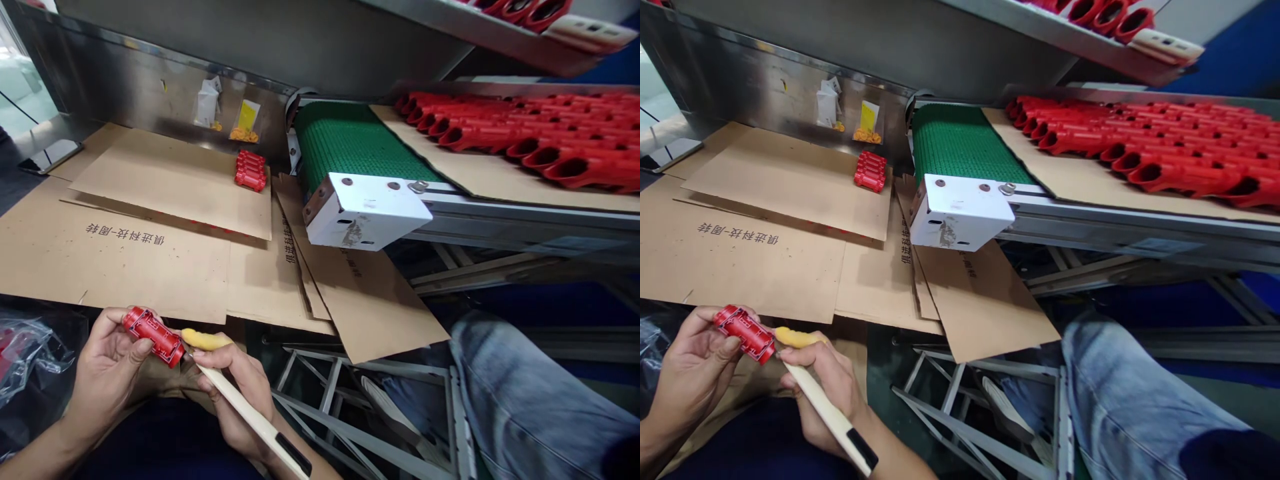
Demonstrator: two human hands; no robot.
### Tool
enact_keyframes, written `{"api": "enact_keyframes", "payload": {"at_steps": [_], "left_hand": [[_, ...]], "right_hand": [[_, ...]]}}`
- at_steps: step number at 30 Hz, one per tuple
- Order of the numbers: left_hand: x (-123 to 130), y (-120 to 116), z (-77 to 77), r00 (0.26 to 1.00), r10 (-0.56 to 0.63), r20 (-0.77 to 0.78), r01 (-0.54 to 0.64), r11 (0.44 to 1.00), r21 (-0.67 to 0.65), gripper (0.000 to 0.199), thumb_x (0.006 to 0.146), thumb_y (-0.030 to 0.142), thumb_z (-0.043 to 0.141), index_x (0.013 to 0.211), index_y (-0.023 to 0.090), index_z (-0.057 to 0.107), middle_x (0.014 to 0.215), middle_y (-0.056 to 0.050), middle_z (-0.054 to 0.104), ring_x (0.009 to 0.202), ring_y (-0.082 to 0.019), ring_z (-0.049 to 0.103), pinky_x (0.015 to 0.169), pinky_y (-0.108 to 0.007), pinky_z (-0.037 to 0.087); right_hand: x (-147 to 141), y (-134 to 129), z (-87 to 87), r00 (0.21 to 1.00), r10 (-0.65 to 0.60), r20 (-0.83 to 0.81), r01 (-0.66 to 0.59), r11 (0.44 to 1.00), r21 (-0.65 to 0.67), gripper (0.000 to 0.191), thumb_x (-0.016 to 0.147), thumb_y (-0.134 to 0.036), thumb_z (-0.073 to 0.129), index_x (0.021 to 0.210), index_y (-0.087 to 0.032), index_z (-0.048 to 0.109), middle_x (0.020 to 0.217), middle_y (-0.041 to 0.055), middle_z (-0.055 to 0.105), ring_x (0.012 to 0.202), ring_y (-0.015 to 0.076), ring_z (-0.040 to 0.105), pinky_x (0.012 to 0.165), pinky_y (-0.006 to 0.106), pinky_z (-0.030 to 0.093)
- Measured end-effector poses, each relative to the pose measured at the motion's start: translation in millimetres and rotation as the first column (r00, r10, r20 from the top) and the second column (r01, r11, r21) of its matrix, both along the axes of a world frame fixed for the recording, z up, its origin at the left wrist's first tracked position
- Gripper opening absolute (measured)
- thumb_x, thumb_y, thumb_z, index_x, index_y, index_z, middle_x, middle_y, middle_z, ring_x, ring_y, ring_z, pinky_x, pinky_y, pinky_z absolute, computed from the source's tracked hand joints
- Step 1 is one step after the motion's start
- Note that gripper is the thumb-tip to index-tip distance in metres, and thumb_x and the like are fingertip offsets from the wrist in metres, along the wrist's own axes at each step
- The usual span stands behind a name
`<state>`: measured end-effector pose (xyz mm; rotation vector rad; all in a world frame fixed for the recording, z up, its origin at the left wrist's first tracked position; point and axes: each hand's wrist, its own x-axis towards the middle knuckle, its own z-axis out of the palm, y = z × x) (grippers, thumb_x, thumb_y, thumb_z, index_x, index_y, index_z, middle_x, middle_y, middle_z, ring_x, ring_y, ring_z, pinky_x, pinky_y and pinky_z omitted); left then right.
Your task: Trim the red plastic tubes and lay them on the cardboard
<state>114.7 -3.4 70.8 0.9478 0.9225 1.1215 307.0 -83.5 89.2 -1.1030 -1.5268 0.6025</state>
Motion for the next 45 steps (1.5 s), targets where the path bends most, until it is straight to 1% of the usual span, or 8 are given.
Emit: {"api": "enact_keyframes", "payload": {"at_steps": [6, 13, 16, 20, 24, 28, 33, 45], "left_hand": [[11.4, 5.1, 13.0, 0.995, -0.079, 0.053, 0.088, 0.981, -0.175, 0.038, 0.083, 0.038, 0.085, 0.103, 0.020, 0.057, 0.086, -0.001, 0.070, 0.067, -0.009, 0.065, 0.063, -0.018, 0.059], [3.6, 0.3, 8.7, 0.974, 0.020, -0.224, 0.024, 0.981, 0.192, 0.031, 0.087, 0.031, 0.081, 0.111, 0.024, 0.062, 0.105, -0.002, 0.073, 0.084, -0.010, 0.072, 0.079, -0.016, 0.060], [3.8, 1.7, 10.1, 0.953, 0.055, -0.297, 0.019, 0.970, 0.242, 0.030, 0.087, 0.031, 0.081, 0.110, 0.023, 0.063, 0.103, -0.002, 0.072, 0.083, -0.009, 0.072, 0.077, -0.014, 0.059], [8.6, 8.2, 9.9, 0.985, -0.051, -0.163, 0.049, 0.999, -0.017, 0.035, 0.086, 0.038, 0.082, 0.108, 0.023, 0.059, 0.094, 0.001, 0.069, 0.076, -0.009, 0.069, 0.071, -0.016, 0.060], [11.2, 9.3, 7.9, 0.993, -0.091, -0.080, 0.083, 0.993, -0.088, 0.038, 0.084, 0.038, 0.084, 0.106, 0.022, 0.057, 0.091, 0.001, 0.068, 0.075, -0.008, 0.067, 0.070, -0.016, 0.060], [7.8, 5.3, 7.9, 0.995, -0.065, -0.074, 0.065, 0.998, 0.001, 0.035, 0.087, 0.032, 0.082, 0.110, 0.023, 0.057, 0.097, -0.001, 0.071, 0.082, -0.012, 0.073, 0.076, -0.020, 0.062], [3.4, 2.3, 7.6, 0.992, -0.091, -0.082, 0.096, 0.993, 0.065, 0.033, 0.090, 0.028, 0.078, 0.114, 0.024, 0.055, 0.107, -0.005, 0.074, 0.084, -0.018, 0.077, 0.082, -0.030, 0.065], [1.7, 0.7, 16.4, 0.966, -0.105, -0.235, 0.153, 0.968, 0.197, 0.027, 0.095, 0.028, 0.071, 0.119, 0.023, 0.060, 0.101, -0.005, 0.076, 0.090, -0.016, 0.077, 0.083, -0.021, 0.062]], "right_hand": [[15.9, 8.7, 10.5, 0.897, 0.054, 0.438, -0.139, 0.977, 0.164, 0.029, 0.098, -0.006, 0.062, 0.126, -0.012, 0.060, 0.112, 0.0177, 0.072, 0.094, 0.0224, 0.064, 0.078, 0.036, 0.062], [15.7, 9.7, 10.6, 0.996, 0.074, -0.043, -0.078, 0.991, -0.108, 0.013, 0.100, -0.013, 0.064, 0.111, -0.018, 0.064, 0.096, 0.0057, 0.076, 0.087, 0.0147, 0.075, 0.080, 0.023, 0.062], [13.7, 10.7, 9.1, 0.979, 0.056, 0.195, -0.067, 0.997, 0.048, 0.019, 0.098, -0.007, 0.063, 0.116, -0.013, 0.063, 0.111, 0.0152, 0.074, 0.094, 0.0194, 0.071, 0.081, 0.030, 0.063], [7.8, 12.7, 7.0, 0.870, -0.031, 0.492, -0.099, 0.967, 0.235, 0.024, 0.099, -0.007, 0.058, 0.123, -0.008, 0.063, 0.120, 0.0237, 0.070, 0.097, 0.0256, 0.065, 0.076, 0.038, 0.063], [-2.1, 11.0, 5.5, 1.000, 0.024, -0.008, -0.024, 1.000, 0.014, 0.020, 0.101, -0.013, 0.061, 0.120, -0.018, 0.064, 0.108, 0.0126, 0.075, 0.094, 0.0214, 0.072, 0.079, 0.034, 0.064], [-2.5, 6.2, 7.8, 0.741, 0.090, -0.665, -0.302, 0.930, -0.211, 0.015, 0.102, -0.033, 0.067, 0.113, -0.022, 0.070, 0.095, 0.0069, 0.077, 0.077, 0.0166, 0.075, 0.072, 0.031, 0.064], [7.0, 5.8, 13.8, 0.974, -0.130, -0.187, 0.101, 0.982, -0.159, 0.017, 0.094, -0.014, 0.072, 0.107, -0.023, 0.078, 0.098, 0.0058, 0.078, 0.087, 0.0150, 0.073, 0.080, 0.026, 0.059], [10.6, 10.7, 23.4, 0.996, -0.046, -0.074, 0.033, 0.984, -0.173, 0.011, 0.093, -0.014, 0.069, 0.102, -0.016, 0.076, 0.091, 0.0068, 0.078, 0.082, 0.0165, 0.074, 0.075, 0.027, 0.059]]}}
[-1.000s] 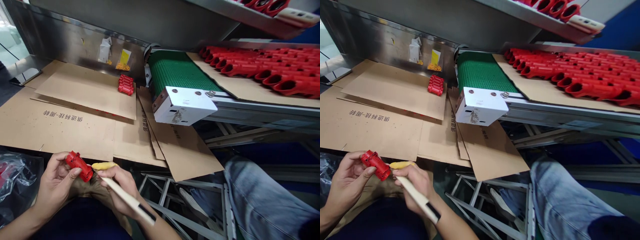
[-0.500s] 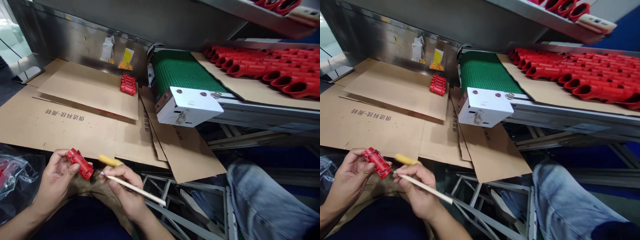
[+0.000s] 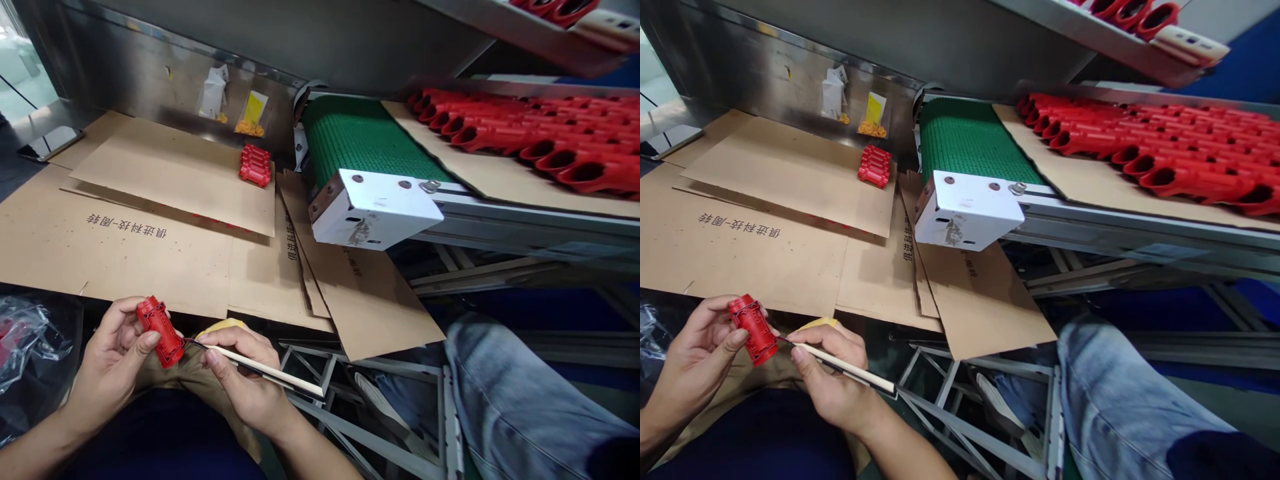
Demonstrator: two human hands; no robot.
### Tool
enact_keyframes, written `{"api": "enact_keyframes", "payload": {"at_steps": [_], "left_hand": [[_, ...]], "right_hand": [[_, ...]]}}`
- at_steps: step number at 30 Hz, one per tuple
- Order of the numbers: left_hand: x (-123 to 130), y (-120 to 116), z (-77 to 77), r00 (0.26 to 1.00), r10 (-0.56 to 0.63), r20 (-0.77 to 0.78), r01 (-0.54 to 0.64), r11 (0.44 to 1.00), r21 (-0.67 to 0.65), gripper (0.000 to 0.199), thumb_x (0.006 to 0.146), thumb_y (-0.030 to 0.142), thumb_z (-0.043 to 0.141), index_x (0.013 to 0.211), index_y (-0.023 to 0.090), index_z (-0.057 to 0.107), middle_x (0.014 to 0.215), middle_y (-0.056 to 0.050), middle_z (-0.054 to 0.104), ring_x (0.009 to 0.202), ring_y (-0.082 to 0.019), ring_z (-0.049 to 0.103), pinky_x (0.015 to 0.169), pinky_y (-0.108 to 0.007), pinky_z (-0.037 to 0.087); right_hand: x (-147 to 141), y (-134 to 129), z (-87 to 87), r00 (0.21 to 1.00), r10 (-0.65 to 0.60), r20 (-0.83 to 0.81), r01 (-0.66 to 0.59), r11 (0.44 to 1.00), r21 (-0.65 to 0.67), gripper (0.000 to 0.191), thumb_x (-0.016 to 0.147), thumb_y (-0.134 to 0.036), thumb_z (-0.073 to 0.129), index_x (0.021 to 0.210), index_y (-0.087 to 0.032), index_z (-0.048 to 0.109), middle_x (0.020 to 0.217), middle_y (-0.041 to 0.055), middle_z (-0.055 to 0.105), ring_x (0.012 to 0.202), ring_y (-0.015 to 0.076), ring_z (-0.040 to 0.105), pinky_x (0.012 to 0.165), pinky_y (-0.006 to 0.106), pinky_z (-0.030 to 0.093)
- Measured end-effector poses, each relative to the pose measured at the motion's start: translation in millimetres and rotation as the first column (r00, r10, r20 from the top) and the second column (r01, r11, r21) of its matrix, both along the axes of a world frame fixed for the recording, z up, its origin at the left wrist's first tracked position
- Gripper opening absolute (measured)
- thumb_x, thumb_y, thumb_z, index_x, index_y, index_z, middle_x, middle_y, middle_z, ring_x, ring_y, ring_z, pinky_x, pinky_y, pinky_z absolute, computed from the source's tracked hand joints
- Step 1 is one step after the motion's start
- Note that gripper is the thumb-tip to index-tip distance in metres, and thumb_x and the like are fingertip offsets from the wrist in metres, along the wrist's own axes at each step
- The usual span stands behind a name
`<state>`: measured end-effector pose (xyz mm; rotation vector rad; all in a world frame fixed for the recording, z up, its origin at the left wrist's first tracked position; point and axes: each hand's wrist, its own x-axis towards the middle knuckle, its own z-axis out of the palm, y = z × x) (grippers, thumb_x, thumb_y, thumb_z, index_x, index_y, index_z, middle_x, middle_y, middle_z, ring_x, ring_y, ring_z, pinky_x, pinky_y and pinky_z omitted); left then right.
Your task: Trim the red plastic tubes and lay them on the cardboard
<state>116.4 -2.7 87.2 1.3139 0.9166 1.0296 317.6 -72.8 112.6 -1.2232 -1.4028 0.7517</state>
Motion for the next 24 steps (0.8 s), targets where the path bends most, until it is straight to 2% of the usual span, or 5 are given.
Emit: {"api": "enact_keyframes", "payload": {"at_steps": [8, 16, 20, 24], "left_hand": [[-0.1, -1.8, -0.2, 1.000, 0.021, -0.018, -0.022, 0.999, -0.032, 0.030, 0.092, 0.030, 0.075, 0.117, 0.023, 0.062, 0.103, -0.007, 0.077, 0.086, -0.018, 0.078, 0.078, -0.022, 0.063], [0.0, -2.6, -0.4, 0.999, 0.045, 0.014, -0.044, 0.998, -0.052, 0.029, 0.092, 0.029, 0.075, 0.117, 0.025, 0.061, 0.102, -0.006, 0.076, 0.083, -0.018, 0.078, 0.079, -0.024, 0.064], [0.3, 0.5, 0.4, 0.997, 0.020, 0.069, -0.013, 0.994, -0.105, 0.032, 0.093, 0.031, 0.074, 0.120, 0.024, 0.057, 0.107, -0.007, 0.073, 0.082, -0.022, 0.078, 0.076, -0.033, 0.066], [-0.4, 3.3, -1.9, 0.993, 0.003, 0.114, 0.016, 0.986, -0.169, 0.035, 0.093, 0.032, 0.074, 0.121, 0.023, 0.056, 0.105, -0.008, 0.072, 0.082, -0.023, 0.077, 0.074, -0.035, 0.067]], "right_hand": [[0.3, 1.0, 1.7, 1.000, 0.013, 0.006, -0.013, 1.000, -0.008, 0.012, 0.094, -0.014, 0.068, 0.103, -0.015, 0.076, 0.093, 0.0082, 0.078, 0.082, 0.0168, 0.073, 0.073, 0.028, 0.058], [1.1, -2.6, 3.2, 0.998, 0.016, -0.061, -0.023, 0.994, -0.103, 0.010, 0.096, -0.020, 0.068, 0.098, -0.015, 0.076, 0.079, 0.0060, 0.076, 0.072, 0.0158, 0.071, 0.069, 0.028, 0.057], [0.5, -3.8, 6.7, 0.994, 0.031, -0.107, -0.037, 0.998, -0.051, 0.010, 0.096, -0.019, 0.069, 0.103, -0.017, 0.076, 0.086, 0.0068, 0.078, 0.078, 0.0170, 0.073, 0.073, 0.029, 0.060], [-0.9, -5.0, 8.4, 1.000, 0.029, -0.008, -0.029, 0.999, 0.039, 0.015, 0.093, -0.013, 0.070, 0.106, -0.018, 0.075, 0.097, 0.0076, 0.079, 0.084, 0.0165, 0.074, 0.075, 0.027, 0.059]]}}
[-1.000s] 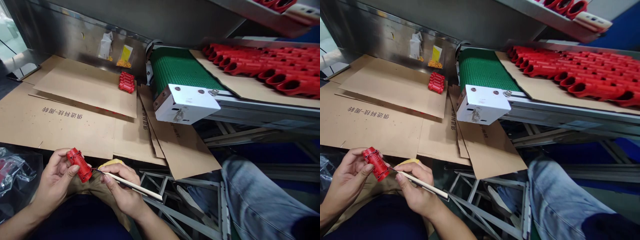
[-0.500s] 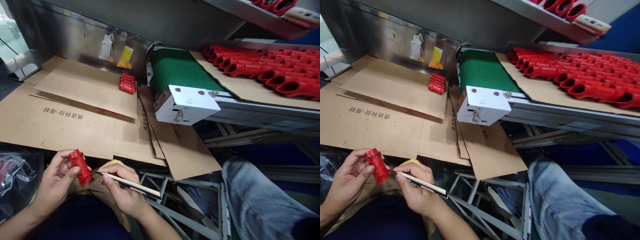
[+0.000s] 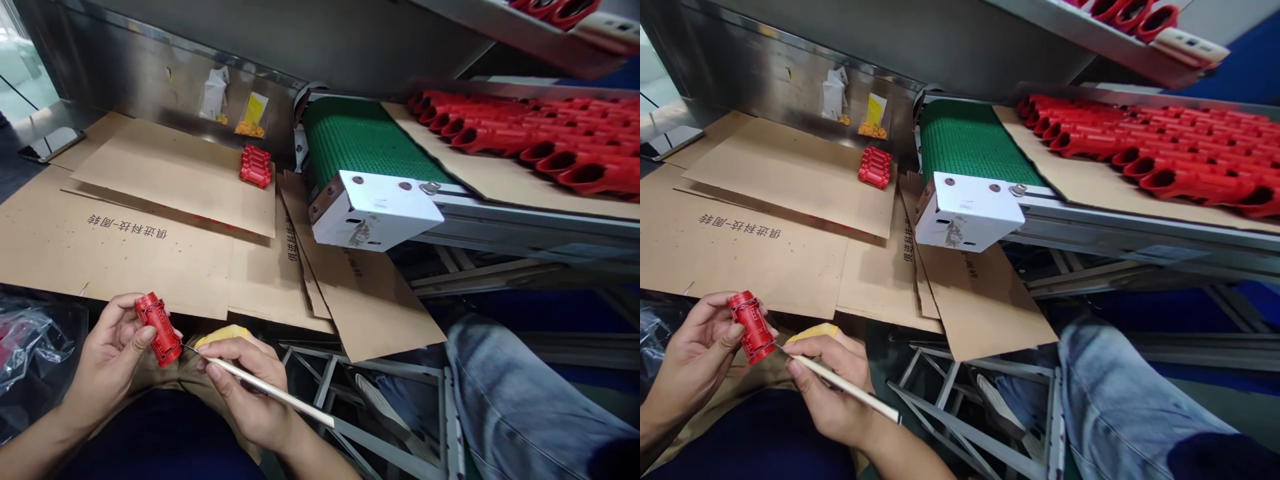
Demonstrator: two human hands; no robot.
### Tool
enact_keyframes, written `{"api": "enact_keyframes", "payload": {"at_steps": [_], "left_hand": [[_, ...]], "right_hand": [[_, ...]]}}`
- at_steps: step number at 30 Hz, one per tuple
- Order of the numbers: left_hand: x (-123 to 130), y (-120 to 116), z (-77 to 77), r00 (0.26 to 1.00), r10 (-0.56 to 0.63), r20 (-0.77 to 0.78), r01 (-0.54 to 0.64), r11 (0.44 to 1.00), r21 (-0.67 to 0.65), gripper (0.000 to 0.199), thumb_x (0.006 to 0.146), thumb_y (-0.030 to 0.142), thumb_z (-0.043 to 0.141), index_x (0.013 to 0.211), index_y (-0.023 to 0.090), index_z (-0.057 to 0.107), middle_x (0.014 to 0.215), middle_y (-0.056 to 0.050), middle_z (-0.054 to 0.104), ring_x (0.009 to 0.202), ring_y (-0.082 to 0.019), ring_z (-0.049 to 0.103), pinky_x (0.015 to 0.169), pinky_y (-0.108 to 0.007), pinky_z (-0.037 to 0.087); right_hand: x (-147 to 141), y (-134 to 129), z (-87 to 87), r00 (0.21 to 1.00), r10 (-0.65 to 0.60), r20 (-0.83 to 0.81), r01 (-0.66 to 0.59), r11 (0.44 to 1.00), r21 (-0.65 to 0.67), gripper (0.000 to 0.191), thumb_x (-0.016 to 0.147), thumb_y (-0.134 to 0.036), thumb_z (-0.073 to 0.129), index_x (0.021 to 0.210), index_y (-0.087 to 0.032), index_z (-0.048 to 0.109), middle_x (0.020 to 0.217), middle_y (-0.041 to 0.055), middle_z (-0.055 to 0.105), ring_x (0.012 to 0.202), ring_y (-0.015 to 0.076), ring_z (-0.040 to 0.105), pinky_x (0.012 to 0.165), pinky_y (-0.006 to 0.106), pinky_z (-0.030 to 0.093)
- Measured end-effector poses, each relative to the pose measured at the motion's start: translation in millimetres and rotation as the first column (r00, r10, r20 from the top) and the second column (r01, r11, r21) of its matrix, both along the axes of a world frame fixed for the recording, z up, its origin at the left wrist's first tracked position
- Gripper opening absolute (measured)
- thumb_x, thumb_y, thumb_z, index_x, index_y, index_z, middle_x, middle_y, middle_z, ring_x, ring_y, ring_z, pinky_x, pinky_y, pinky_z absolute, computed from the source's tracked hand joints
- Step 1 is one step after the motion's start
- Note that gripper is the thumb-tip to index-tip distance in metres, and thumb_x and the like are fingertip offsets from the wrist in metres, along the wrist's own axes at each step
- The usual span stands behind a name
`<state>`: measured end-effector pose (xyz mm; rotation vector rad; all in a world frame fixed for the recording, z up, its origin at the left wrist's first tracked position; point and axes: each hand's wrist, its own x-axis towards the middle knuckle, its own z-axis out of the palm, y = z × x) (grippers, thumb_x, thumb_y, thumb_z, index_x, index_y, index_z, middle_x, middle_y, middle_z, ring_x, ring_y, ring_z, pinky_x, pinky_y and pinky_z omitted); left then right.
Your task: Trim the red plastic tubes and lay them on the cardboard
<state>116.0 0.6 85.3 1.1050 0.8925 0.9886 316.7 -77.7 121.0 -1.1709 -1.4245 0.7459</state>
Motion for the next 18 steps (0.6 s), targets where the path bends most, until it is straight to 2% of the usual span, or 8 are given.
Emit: {"api": "enact_keyframes", "payload": {"at_steps": [8, 10, 12, 14, 16, 17, 18], "left_hand": [[-1.9, -1.7, -4.2, 1.000, 0.009, 0.020, -0.008, 0.999, -0.045, 0.037, 0.091, 0.034, 0.077, 0.121, 0.025, 0.057, 0.107, -0.007, 0.072, 0.082, -0.020, 0.075, 0.075, -0.032, 0.065], [-2.3, -0.9, -5.9, 1.000, 0.018, 0.002, -0.018, 0.999, -0.044, 0.037, 0.091, 0.034, 0.077, 0.121, 0.025, 0.057, 0.107, -0.007, 0.072, 0.082, -0.018, 0.074, 0.077, -0.029, 0.064], [-1.9, 0.6, -7.6, 0.999, 0.036, -0.008, -0.036, 0.998, -0.047, 0.037, 0.091, 0.035, 0.078, 0.120, 0.024, 0.058, 0.106, -0.005, 0.071, 0.082, -0.015, 0.072, 0.076, -0.025, 0.062], [-0.4, 2.4, -8.3, 0.998, 0.064, -0.004, -0.064, 0.995, -0.071, 0.038, 0.089, 0.036, 0.080, 0.118, 0.024, 0.059, 0.104, -0.004, 0.070, 0.082, -0.013, 0.070, 0.075, -0.021, 0.061], [2.1, 3.8, -7.5, 0.996, 0.087, 0.004, -0.086, 0.989, -0.119, 0.039, 0.087, 0.037, 0.082, 0.116, 0.023, 0.059, 0.101, -0.003, 0.070, 0.081, -0.012, 0.068, 0.074, -0.019, 0.059], [3.5, 4.2, -6.5, 0.996, 0.093, 0.012, -0.091, 0.985, -0.146, 0.039, 0.087, 0.038, 0.082, 0.115, 0.022, 0.059, 0.099, -0.003, 0.070, 0.080, -0.011, 0.068, 0.073, -0.018, 0.059], [4.7, 4.5, -5.3, 0.995, 0.099, 0.025, -0.094, 0.981, -0.170, 0.039, 0.087, 0.038, 0.082, 0.114, 0.022, 0.059, 0.096, -0.003, 0.070, 0.078, -0.011, 0.067, 0.072, -0.018, 0.059]], "right_hand": [[0.2, -0.9, -9.9, 0.997, 0.006, 0.076, -0.010, 0.999, 0.050, 0.018, 0.095, -0.013, 0.067, 0.112, -0.019, 0.071, 0.102, 0.0080, 0.078, 0.090, 0.0168, 0.074, 0.080, 0.028, 0.061], [1.4, 0.2, -11.4, 0.992, 0.042, 0.123, -0.050, 0.997, 0.057, 0.019, 0.098, -0.015, 0.064, 0.116, -0.018, 0.068, 0.105, 0.0095, 0.077, 0.099, 0.0193, 0.074, 0.084, 0.030, 0.061], [2.2, 2.8, -12.8, 0.971, 0.087, 0.223, -0.116, 0.986, 0.120, 0.020, 0.100, -0.018, 0.062, 0.120, -0.016, 0.064, 0.112, 0.0129, 0.075, 0.108, 0.0221, 0.072, 0.089, 0.033, 0.062], [1.6, 5.8, -14.9, 0.909, 0.074, 0.410, -0.170, 0.964, 0.204, 0.021, 0.100, -0.015, 0.062, 0.122, -0.014, 0.061, 0.117, 0.0166, 0.074, 0.102, 0.0237, 0.072, 0.083, 0.034, 0.064], [-1.2, 7.3, -17.8, 0.816, -0.007, 0.577, -0.187, 0.943, 0.276, 0.022, 0.100, -0.011, 0.062, 0.121, -0.012, 0.061, 0.118, 0.0192, 0.073, 0.088, 0.0232, 0.071, 0.070, 0.034, 0.063], [-3.5, 6.8, -19.3, 0.798, -0.035, 0.602, -0.177, 0.941, 0.289, 0.022, 0.100, -0.011, 0.061, 0.122, -0.013, 0.062, 0.118, 0.0193, 0.073, 0.086, 0.0228, 0.070, 0.066, 0.033, 0.062], [-6.2, 5.2, -20.6, 0.825, -0.034, 0.564, -0.154, 0.947, 0.283, 0.022, 0.101, -0.012, 0.059, 0.123, -0.015, 0.062, 0.118, 0.0182, 0.073, 0.087, 0.0230, 0.071, 0.066, 0.033, 0.062]]}}
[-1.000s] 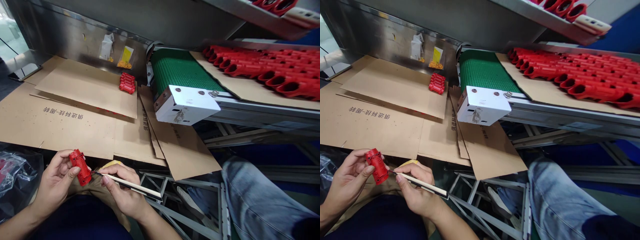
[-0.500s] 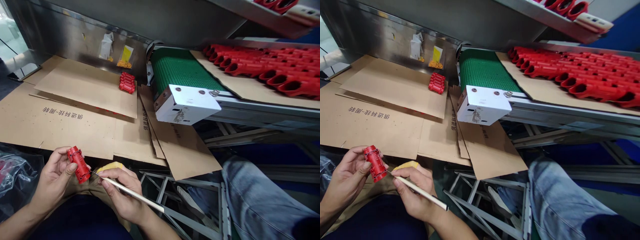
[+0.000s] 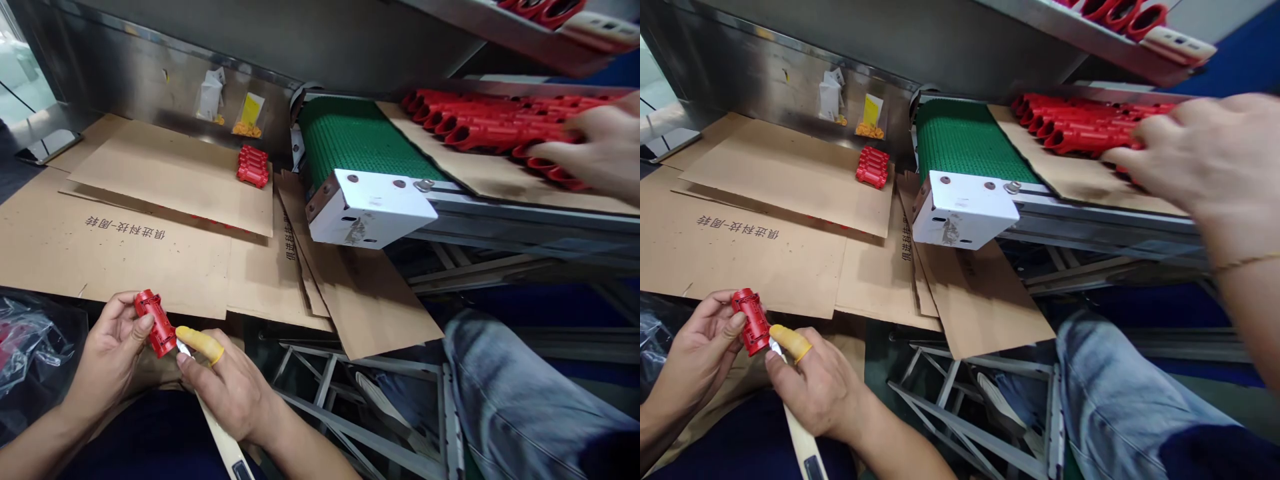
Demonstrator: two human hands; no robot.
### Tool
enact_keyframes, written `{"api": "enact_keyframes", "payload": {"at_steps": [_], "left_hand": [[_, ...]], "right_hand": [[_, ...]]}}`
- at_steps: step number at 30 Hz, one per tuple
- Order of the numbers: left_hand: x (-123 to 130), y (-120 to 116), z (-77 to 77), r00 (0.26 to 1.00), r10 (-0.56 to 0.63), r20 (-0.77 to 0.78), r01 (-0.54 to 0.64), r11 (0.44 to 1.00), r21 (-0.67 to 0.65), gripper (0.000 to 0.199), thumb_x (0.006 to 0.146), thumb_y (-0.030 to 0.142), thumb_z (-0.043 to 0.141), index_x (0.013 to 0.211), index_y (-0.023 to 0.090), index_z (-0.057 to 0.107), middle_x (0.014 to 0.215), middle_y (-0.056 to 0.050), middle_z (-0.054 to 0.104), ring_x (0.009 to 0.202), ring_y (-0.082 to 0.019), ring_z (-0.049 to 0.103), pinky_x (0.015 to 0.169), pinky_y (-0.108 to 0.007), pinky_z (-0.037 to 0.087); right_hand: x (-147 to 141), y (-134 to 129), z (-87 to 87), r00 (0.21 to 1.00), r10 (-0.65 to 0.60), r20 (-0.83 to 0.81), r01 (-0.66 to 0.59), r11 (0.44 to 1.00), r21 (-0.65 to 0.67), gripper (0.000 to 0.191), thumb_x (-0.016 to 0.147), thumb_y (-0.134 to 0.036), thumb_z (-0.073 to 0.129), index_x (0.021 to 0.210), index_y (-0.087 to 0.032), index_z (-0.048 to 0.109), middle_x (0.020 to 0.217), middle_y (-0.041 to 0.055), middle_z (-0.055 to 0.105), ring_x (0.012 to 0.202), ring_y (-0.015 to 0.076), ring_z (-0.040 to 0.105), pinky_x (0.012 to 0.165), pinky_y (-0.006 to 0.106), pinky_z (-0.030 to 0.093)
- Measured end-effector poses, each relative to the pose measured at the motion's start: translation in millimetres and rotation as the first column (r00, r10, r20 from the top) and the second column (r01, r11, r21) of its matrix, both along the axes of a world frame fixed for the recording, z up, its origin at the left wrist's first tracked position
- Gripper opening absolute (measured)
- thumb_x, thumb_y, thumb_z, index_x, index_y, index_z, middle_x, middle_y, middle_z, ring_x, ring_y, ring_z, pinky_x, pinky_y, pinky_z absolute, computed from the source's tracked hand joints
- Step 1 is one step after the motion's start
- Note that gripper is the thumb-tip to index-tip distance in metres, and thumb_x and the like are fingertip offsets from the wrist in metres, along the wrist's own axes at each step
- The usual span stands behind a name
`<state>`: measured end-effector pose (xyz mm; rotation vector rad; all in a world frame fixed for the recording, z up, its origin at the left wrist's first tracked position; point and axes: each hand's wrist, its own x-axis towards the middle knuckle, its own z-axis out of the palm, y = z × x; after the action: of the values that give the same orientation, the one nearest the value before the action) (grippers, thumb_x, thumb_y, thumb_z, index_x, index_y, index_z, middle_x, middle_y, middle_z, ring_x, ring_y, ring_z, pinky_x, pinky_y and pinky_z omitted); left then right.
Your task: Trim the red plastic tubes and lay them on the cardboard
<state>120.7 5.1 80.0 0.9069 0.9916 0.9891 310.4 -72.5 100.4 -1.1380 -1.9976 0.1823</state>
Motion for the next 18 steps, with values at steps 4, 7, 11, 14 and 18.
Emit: {"api": "enact_keyframes", "payload": {"at_steps": [4, 7, 11, 14, 18], "left_hand": [[2.2, 0.0, 4.7, 0.998, 0.001, 0.065, 0.003, 0.998, -0.068, 0.043, 0.085, 0.039, 0.083, 0.114, 0.021, 0.057, 0.094, -0.003, 0.070, 0.075, -0.013, 0.069, 0.073, -0.026, 0.063], [1.4, 0.3, 6.2, 0.995, 0.035, 0.094, -0.030, 0.998, -0.056, 0.043, 0.083, 0.038, 0.085, 0.112, 0.022, 0.057, 0.100, -0.004, 0.072, 0.080, -0.018, 0.075, 0.076, -0.031, 0.065], [1.1, 0.8, 6.3, 0.992, 0.039, 0.123, -0.037, 0.999, -0.015, 0.038, 0.085, 0.033, 0.083, 0.111, 0.024, 0.057, 0.103, -0.004, 0.074, 0.086, -0.021, 0.078, 0.077, -0.030, 0.066], [0.7, -0.1, 6.4, 0.992, 0.013, 0.128, -0.015, 1.000, 0.014, 0.035, 0.088, 0.031, 0.081, 0.111, 0.024, 0.056, 0.107, -0.004, 0.074, 0.088, -0.023, 0.079, 0.080, -0.030, 0.066], [-1.3, -1.7, 6.2, 0.995, 0.002, 0.104, -0.008, 0.998, 0.057, 0.035, 0.088, 0.029, 0.081, 0.112, 0.025, 0.057, 0.107, -0.003, 0.075, 0.090, -0.023, 0.079, 0.081, -0.030, 0.066]], "right_hand": [[-11.3, -11.9, 0.9, 0.670, 0.094, -0.736, -0.403, 0.879, -0.255, 0.019, 0.108, -0.038, 0.055, 0.116, -0.021, 0.059, 0.098, 0.0098, 0.076, 0.083, 0.0193, 0.077, 0.068, 0.030, 0.065], [-12.2, -16.1, 6.2, 0.427, 0.114, -0.897, -0.668, 0.708, -0.228, 0.033, 0.105, -0.052, 0.058, 0.105, -0.019, 0.062, 0.080, 0.0074, 0.076, 0.067, 0.0175, 0.076, 0.058, 0.026, 0.062], [-4.5, -9.9, 5.9, 0.797, -0.077, -0.599, -0.091, 0.965, -0.246, 0.013, 0.101, -0.026, 0.067, 0.112, -0.020, 0.071, 0.106, 0.0115, 0.078, 0.097, 0.0198, 0.076, 0.084, 0.032, 0.065], [-2.2, -5.4, 0.1, 0.877, -0.080, -0.474, 0.019, 0.991, -0.132, 0.031, 0.096, -0.009, 0.065, 0.126, -0.019, 0.068, 0.119, 0.0141, 0.074, 0.106, 0.0209, 0.073, 0.088, 0.033, 0.065], [-4.1, -3.7, -3.8, 0.887, -0.022, -0.461, -0.022, 0.996, -0.089, 0.039, 0.094, -0.004, 0.066, 0.131, -0.017, 0.066, 0.123, 0.0156, 0.072, 0.109, 0.0226, 0.072, 0.088, 0.034, 0.065]]}}
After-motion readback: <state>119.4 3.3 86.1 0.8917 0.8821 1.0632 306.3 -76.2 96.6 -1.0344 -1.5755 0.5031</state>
